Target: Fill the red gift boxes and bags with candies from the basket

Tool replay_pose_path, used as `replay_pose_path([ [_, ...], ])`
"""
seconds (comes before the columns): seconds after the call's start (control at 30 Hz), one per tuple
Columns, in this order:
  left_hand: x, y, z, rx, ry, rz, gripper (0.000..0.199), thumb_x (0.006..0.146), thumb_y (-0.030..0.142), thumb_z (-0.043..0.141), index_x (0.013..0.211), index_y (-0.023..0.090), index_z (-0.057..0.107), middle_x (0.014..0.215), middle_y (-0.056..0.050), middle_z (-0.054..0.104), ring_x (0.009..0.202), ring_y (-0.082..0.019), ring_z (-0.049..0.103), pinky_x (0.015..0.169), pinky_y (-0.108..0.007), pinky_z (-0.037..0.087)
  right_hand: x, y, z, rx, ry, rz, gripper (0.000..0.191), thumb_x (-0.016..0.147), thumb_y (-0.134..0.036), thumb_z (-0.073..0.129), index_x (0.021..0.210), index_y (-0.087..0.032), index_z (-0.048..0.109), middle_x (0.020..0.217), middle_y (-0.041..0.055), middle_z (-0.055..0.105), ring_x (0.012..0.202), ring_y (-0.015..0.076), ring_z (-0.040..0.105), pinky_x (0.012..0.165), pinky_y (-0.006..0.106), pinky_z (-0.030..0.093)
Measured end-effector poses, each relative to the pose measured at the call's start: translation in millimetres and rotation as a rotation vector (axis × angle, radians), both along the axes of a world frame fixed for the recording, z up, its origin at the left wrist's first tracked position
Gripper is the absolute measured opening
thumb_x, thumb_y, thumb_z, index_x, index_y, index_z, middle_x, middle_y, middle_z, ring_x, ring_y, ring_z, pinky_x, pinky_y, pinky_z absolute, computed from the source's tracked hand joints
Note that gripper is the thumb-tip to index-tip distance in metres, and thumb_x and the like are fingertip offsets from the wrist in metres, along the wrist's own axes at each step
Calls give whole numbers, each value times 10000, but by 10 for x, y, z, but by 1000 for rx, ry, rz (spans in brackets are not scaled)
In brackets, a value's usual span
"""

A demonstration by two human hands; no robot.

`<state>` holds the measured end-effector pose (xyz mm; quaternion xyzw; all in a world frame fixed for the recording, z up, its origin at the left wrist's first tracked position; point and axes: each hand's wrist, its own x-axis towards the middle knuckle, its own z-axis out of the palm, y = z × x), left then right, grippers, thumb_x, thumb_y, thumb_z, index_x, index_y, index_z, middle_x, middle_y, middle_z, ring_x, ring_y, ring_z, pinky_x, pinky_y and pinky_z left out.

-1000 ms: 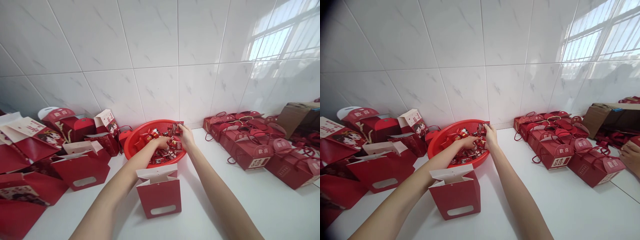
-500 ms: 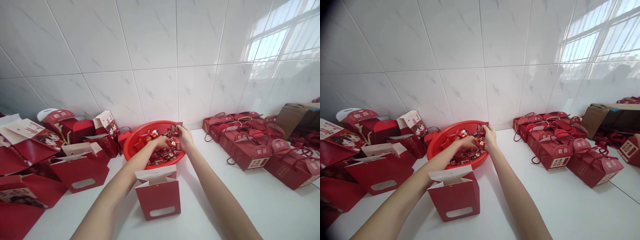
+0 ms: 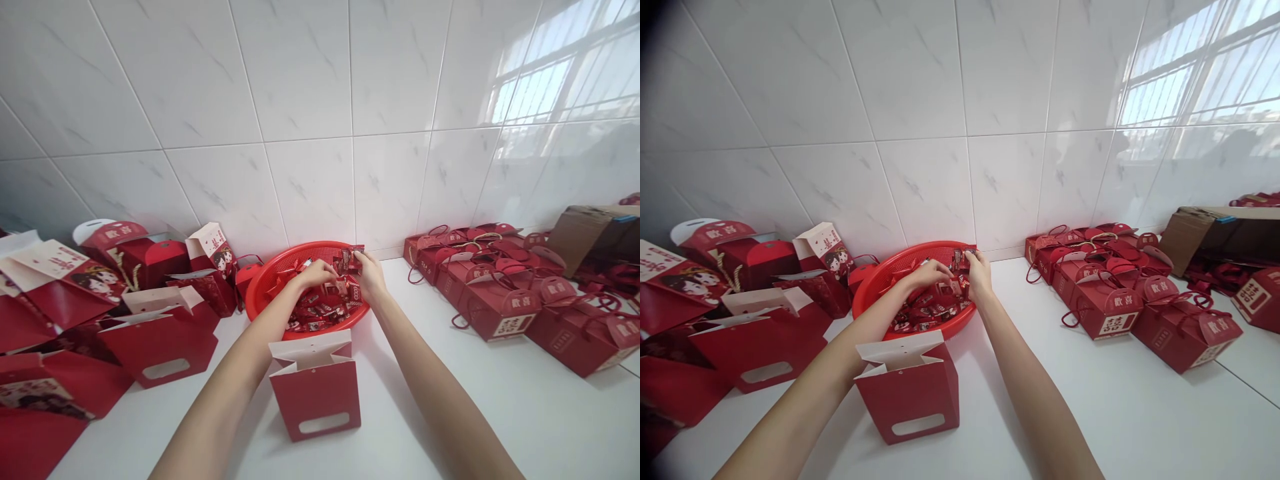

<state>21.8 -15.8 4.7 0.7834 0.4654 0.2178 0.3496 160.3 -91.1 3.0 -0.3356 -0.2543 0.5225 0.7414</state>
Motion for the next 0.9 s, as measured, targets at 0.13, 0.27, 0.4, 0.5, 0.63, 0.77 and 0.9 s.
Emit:
replay_pose_path([
  [0.13, -36, 43, 81, 55, -160, 59, 229, 650, 168, 584, 731, 167, 798, 712, -34, 755, 745, -197, 675, 756, -296, 526, 1, 18, -10, -6, 8, -18, 60, 728, -203, 687, 685, -209, 645, 615, -48, 672, 550, 121, 597, 548, 230, 499],
  [0.27, -38, 49, 102, 92, -266, 62, 247, 692, 180, 559, 777, 156, 789, 836, -46, 778, 812, -182, 676, 825, -296, 525, 0, 27, -15, -3, 13, -22, 46, 711, -206, 696, 697, -209, 652, 637, -49, 683, 582, 118, 606, 579, 225, 510],
  [0.4, -30, 40, 87, 80, -411, 29, 196, 684, 214, 629, 806, 155, 771, 854, -37, 773, 806, -176, 676, 832, -316, 541, 6, 21, -19, -9, 13, 4, 68, 696, -231, 707, 714, -215, 643, 643, -49, 685, 590, 127, 612, 572, 241, 529],
  [0.5, -15, 39, 82, 37, -512, 12, 169, 673, 239, 673, 789, 147, 755, 858, -42, 769, 836, -187, 690, 890, -356, 547, 16, 16, -18, -16, 11, 26, 97, 686, -234, 722, 711, -217, 630, 637, -50, 681, 589, 129, 609, 561, 246, 539],
  [0.63, -2, 35, 85, -25, -597, 10, 172, 640, 252, 714, 772, 149, 754, 863, -47, 772, 858, -202, 700, 935, -397, 544, 25, 13, -11, -19, 8, 42, 106, 698, -227, 726, 736, -214, 628, 646, -43, 685, 594, 136, 618, 571, 266, 561],
  [0.77, -19, 27, 81, 0, -611, -35, 299, 573, 269, 816, 835, 139, 754, 891, -57, 771, 882, -216, 700, 930, -406, 540, 26, 7, -4, -18, 4, 49, 96, 717, -206, 715, 769, -205, 635, 655, -33, 695, 599, 147, 634, 583, 291, 577],
  [0.9, -41, 22, 74, 14, -620, -67, 479, 566, 243, 846, 1019, 141, 727, 987, -71, 758, 935, -223, 697, 910, -398, 538, 23, -5, -6, -5, -2, 56, 125, 713, -202, 736, 787, -202, 637, 659, -31, 698, 594, 145, 636, 571, 283, 570],
])
